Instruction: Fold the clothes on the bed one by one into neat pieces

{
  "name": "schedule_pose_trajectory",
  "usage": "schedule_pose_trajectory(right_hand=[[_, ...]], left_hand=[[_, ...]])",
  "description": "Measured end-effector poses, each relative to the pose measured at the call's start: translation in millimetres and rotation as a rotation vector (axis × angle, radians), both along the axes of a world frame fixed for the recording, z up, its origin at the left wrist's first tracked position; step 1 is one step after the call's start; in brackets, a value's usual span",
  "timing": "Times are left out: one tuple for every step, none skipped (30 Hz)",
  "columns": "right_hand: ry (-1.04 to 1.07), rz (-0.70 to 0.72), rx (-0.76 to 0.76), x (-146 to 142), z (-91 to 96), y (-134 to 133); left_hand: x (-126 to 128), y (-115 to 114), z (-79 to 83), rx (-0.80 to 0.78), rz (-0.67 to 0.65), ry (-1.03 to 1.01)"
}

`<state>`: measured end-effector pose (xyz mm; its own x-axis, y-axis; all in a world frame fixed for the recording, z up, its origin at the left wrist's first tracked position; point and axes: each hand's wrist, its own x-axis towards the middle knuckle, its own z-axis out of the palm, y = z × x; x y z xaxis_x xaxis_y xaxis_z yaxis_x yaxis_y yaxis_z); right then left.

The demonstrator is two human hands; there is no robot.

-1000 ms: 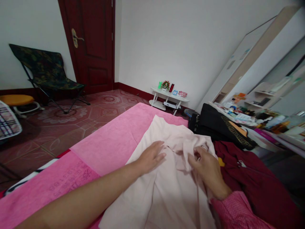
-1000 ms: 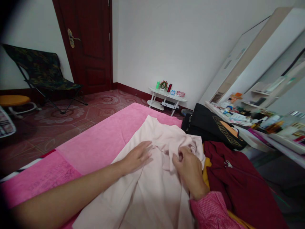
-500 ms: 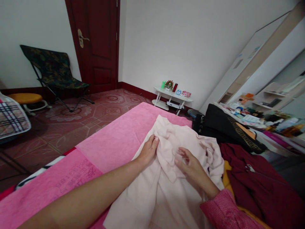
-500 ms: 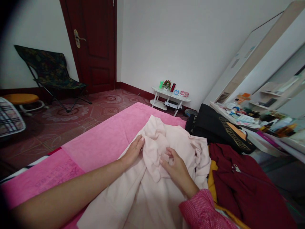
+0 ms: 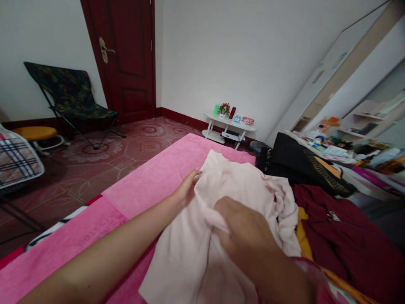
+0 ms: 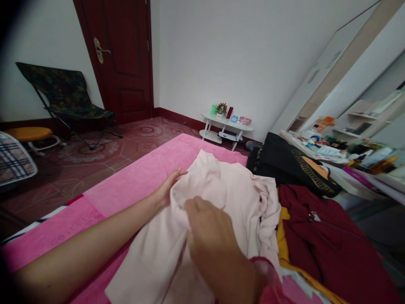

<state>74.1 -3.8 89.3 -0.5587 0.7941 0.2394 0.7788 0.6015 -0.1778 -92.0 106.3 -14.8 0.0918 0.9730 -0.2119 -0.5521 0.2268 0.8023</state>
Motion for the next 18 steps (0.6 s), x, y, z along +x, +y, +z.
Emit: schedule_pose_trajectory(right_hand=[[-0.033,0.090,-0.080,-7,-1.8,-12],[-0.050,0.195,-0.185,-11,-4.2,-20],[-0.043,0.309,-0.307,-15,-6.5,-26],[-0.010,0.413,-0.432,-16,-8.2,-27],[0.046,0.487,-0.551,-16,-9.6,-25],[0.117,0.510,-0.645,-16,-11.0,-20],[0.191,0.470,-0.691,-15,-13.2,-13],[0.248,0.383,-0.690,-15,-16.8,-5],[0.274,0.289,-0.654,-15,-22.2,3],[0.270,0.206,-0.602,-16,-29.7,11],[0.244,0.145,-0.546,-17,-38.9,16],[0.209,0.103,-0.492,-18,-49.1,20],[0.170,0.085,-0.455,-20,-59.6,22],[0.140,0.085,-0.432,-22,-69.5,22],[0.123,0.101,-0.412,-24,-78.0,22],[0.116,0.130,-0.394,-25,-84.6,20],[0.113,0.165,-0.379,-25,-89.2,18],[0.111,0.200,-0.371,-25,-91.9,17]], left_hand=[[-5,2,2.2,-0.029,-0.027,0.008],[-8,3,4.0,-0.040,-0.047,0.026],[-11,4,5.1,-0.034,-0.054,0.059],[-14,5,5.4,-0.016,-0.048,0.117],[-15,6,5.0,0.005,-0.034,0.181],[-16,6,3.9,0.025,-0.028,0.242],[-16,6,2.2,0.045,-0.033,0.294],[-16,6,0.1,0.070,-0.042,0.335],[-16,7,-2.2,0.103,-0.052,0.364],[-15,8,-4.7,0.140,-0.061,0.380],[-13,9,-6.9,0.173,-0.068,0.385],[-12,12,-8.6,0.196,-0.072,0.391],[-9,16,-9.6,0.208,-0.071,0.405],[-6,22,-9.8,0.210,-0.070,0.426],[-2,28,-8.9,0.207,-0.071,0.452],[3,37,-7.1,0.203,-0.071,0.475],[9,46,-4.5,0.199,-0.072,0.492],[16,57,-1.2,0.195,-0.075,0.499]])
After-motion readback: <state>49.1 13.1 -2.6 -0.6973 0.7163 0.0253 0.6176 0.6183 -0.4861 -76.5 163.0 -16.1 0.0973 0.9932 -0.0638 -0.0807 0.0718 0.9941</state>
